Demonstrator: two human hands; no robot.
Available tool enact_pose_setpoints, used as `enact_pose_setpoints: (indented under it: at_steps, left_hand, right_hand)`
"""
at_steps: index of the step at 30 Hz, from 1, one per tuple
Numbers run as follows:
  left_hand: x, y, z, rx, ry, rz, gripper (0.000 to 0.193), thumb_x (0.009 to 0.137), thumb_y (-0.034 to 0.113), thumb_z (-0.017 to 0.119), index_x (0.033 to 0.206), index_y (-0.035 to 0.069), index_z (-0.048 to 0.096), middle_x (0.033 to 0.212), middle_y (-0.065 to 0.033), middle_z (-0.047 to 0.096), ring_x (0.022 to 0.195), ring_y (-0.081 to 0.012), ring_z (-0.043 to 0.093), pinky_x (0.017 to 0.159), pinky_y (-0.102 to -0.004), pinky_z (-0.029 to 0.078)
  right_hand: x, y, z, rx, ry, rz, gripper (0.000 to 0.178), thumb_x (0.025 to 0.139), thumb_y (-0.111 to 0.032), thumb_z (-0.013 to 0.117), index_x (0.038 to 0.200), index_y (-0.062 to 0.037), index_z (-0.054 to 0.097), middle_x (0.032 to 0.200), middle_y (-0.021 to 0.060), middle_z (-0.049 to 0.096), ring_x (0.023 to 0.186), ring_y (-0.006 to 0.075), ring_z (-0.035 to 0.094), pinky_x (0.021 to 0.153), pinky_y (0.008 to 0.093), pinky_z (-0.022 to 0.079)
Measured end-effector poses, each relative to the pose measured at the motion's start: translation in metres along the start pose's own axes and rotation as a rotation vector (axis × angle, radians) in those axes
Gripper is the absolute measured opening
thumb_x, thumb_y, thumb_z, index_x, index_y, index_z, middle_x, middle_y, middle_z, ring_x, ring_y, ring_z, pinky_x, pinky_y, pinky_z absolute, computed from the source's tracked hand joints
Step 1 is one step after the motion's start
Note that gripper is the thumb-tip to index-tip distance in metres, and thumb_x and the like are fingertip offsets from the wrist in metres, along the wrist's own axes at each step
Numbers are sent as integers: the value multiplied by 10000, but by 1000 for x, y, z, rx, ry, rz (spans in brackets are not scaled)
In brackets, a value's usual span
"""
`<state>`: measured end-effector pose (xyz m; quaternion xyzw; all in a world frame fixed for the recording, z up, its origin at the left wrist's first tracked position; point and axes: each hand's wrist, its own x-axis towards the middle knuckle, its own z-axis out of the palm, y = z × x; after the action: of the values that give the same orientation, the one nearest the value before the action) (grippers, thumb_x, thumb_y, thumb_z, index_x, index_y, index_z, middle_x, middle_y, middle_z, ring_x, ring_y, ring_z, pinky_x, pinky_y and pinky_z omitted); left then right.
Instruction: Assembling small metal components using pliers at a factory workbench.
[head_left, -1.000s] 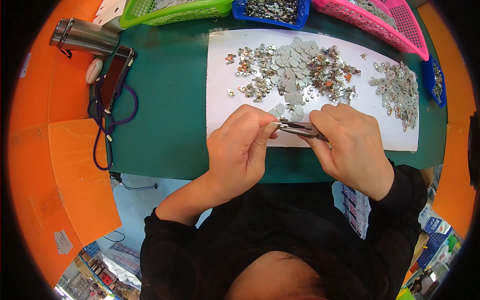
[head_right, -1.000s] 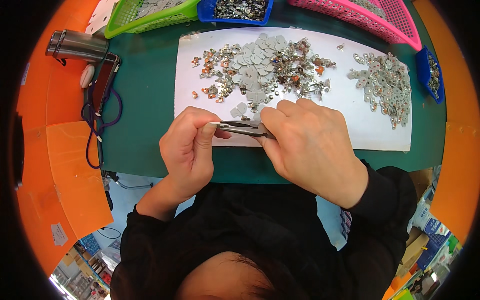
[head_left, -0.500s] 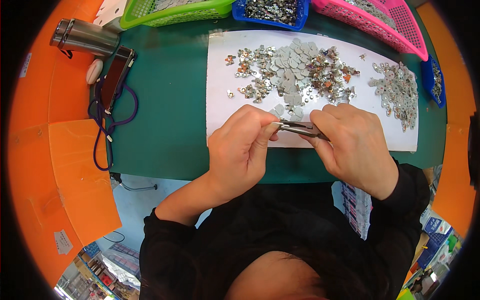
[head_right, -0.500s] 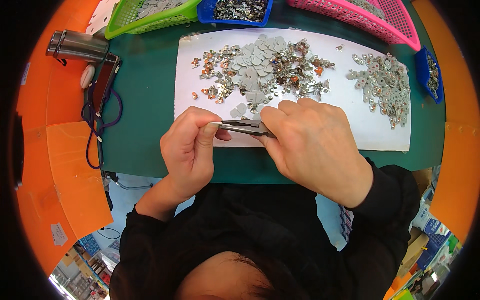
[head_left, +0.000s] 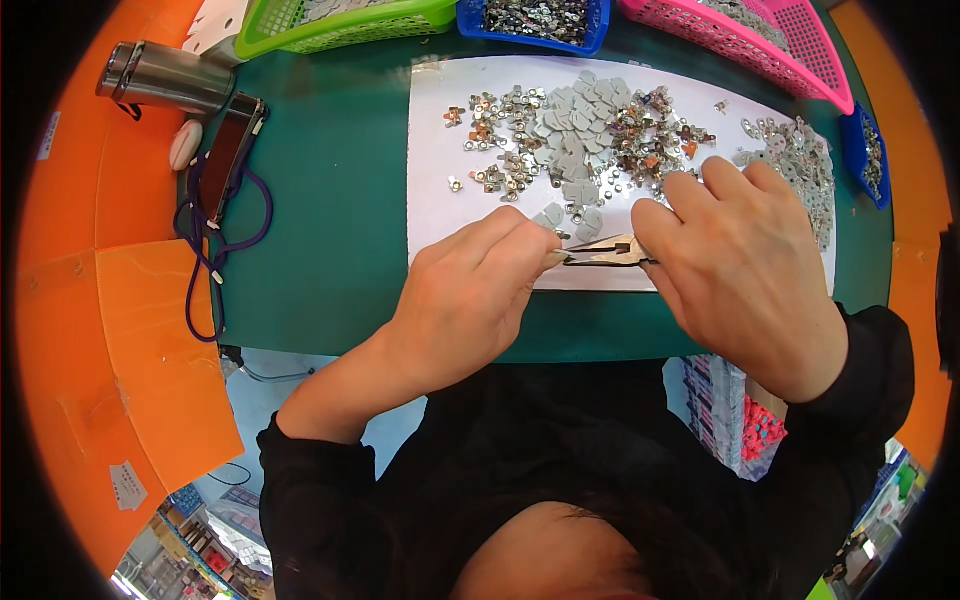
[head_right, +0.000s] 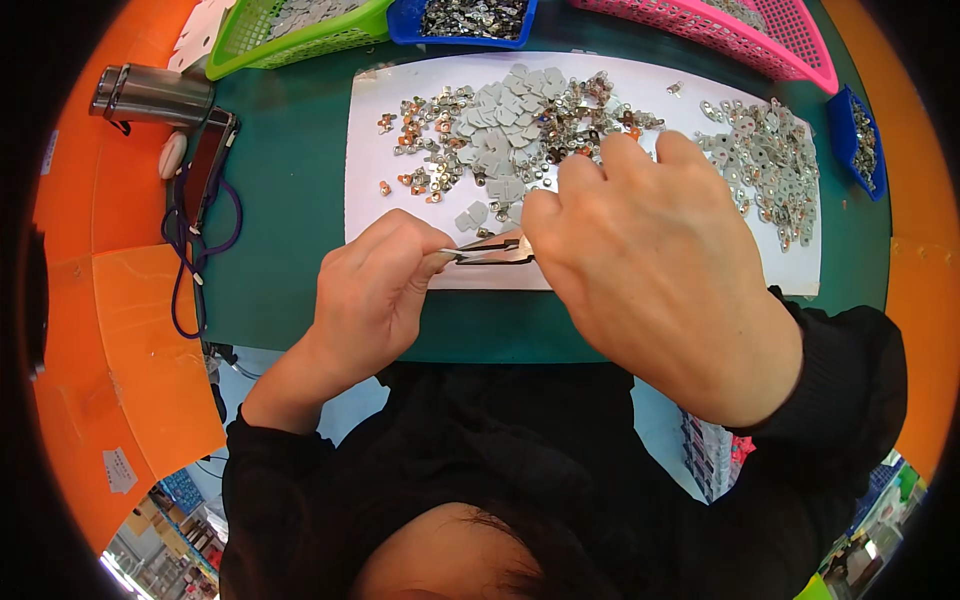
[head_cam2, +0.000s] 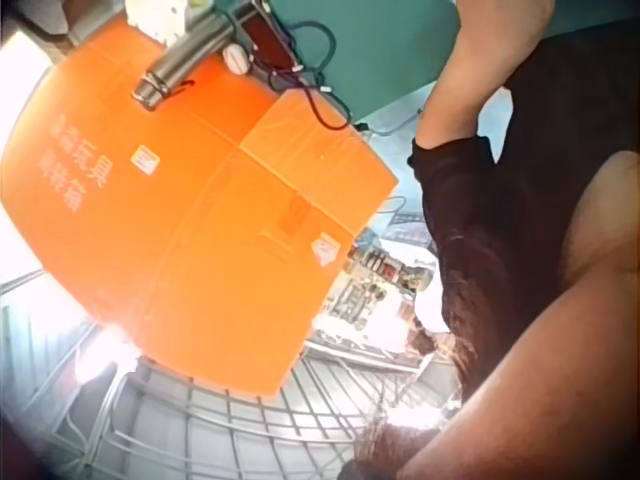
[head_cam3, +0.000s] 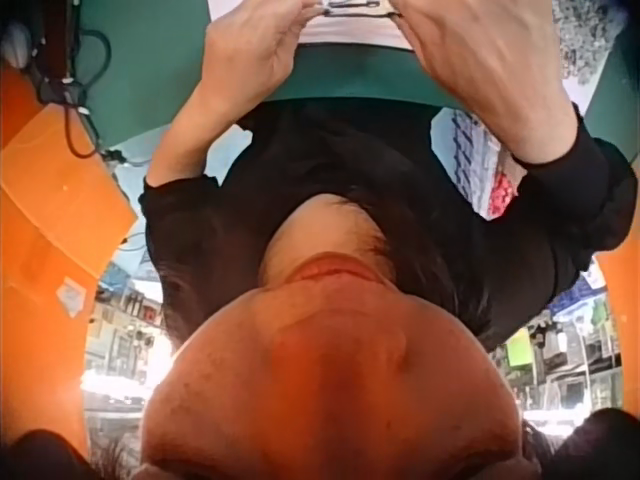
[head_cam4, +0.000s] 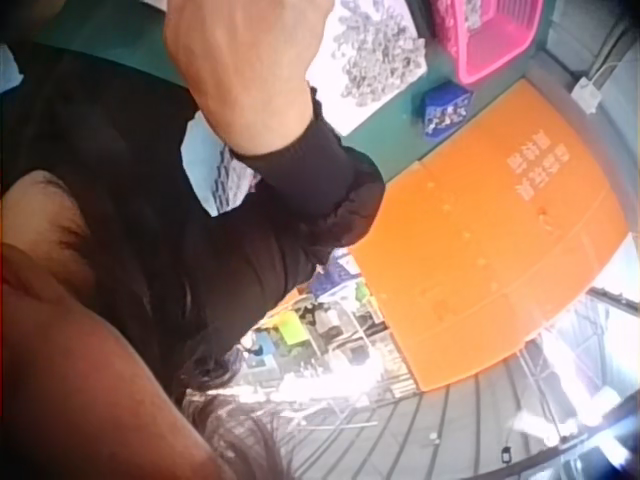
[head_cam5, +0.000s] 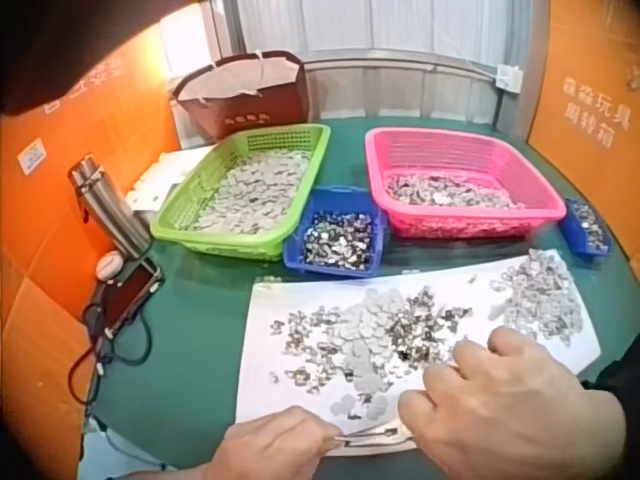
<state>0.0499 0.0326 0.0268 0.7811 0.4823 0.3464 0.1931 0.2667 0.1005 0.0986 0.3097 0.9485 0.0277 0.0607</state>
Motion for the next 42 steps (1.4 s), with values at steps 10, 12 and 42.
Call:
enact_pose_setpoints:
  at_steps: [10,12,42]
  left_hand:
    - [12,-7,-16,12,33,77,152,827,-30,677,936,35,593,791,-103,562,676,-312,600,562,-371,492]
    - [10,-7,-19,-58,2,11,133,840,-20,677,925,35,591,789,-103,557,658,-315,588,555,-366,484]
    - [17,0,-23,-22,-166,81,185,787,-31,647,944,49,590,801,-100,546,685,-316,604,563,-396,493]
  right_hand:
    - [4,1,-18,53,3,-127,198,698,-149,743,805,-91,587,808,55,548,837,240,552,737,369,406]
    - [6,9,-19,85,57,-89,204,688,-143,747,810,-85,594,812,59,548,839,244,552,745,374,409]
    - [11,19,-17,168,-114,-146,180,731,-179,758,794,-66,632,795,94,611,834,303,624,744,420,484]
